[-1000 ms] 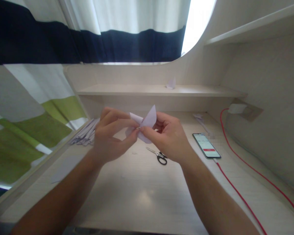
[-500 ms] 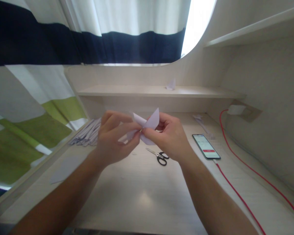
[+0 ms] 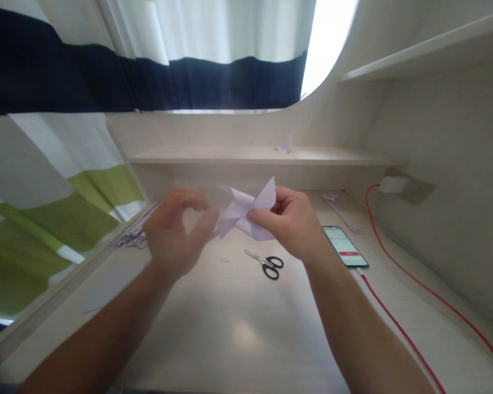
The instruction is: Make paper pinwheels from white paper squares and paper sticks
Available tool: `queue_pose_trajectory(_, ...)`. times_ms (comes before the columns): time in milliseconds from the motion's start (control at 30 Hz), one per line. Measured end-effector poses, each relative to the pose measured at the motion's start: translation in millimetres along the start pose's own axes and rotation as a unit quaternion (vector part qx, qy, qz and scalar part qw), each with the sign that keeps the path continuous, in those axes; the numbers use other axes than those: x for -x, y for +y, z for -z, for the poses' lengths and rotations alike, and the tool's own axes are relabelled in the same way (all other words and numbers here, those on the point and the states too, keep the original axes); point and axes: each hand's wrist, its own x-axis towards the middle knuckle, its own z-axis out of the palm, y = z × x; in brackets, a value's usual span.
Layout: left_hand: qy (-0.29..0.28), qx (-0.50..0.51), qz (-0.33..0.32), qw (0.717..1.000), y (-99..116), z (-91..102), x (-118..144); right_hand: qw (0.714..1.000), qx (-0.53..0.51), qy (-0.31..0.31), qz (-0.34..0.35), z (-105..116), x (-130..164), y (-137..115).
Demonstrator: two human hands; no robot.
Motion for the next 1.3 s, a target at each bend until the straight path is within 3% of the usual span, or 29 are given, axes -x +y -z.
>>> queue_pose_trajectory(67, -0.029, 0.028, 0.082, 0.996, -6, -0.2, 0, 1.000, -0.009, 0.003, 0.005, 2, 0, 0)
queue_pose_trajectory(133, -0.114, 0.077, 0.158, 0.978, -10, -0.6, -2, 1.000, -0.015, 0.001, 0.010, 1, 0, 0)
queue_pose_trajectory(200, -0.186, 0.142, 0.206, 0.950, -11, -1.3, -5, 1.000, -0.011, -0.009, 0.012, 0, 1, 0)
queue_pose_trajectory(267, -0.211, 0.189, 0.229, 0.931, -11, -2.5, -5, 1.000, -0.004, -0.023, 0.012, -2, 2, 0)
queue_pose_trajectory(700, -0.172, 0.269, 0.321, 0.892, -3, -5.3, -5, 0.999, -0.019, -0.031, 0.022, -8, 1, 2)
queue_pose_trajectory(933, -0.149, 0.297, 0.338, 0.881, 0, -8.5, -3, 0.998, -0.035, -0.031, 0.032, -8, 4, -2)
queue_pose_trajectory(1067, -0.135, 0.327, 0.377, 0.856, 3, -12.9, -2, 0.998, -0.037, -0.026, 0.041, -8, 4, -2)
queue_pose_trajectory(1200, -0.108, 0.376, 0.436, 0.810, 6, -18.4, 3, 0.998, -0.035, -0.020, 0.050, -8, 5, -1)
queue_pose_trajectory(1300, -0.097, 0.386, 0.447, 0.801, 6, -21.2, 5, 0.998, -0.013, -0.020, 0.063, -8, 6, 0)
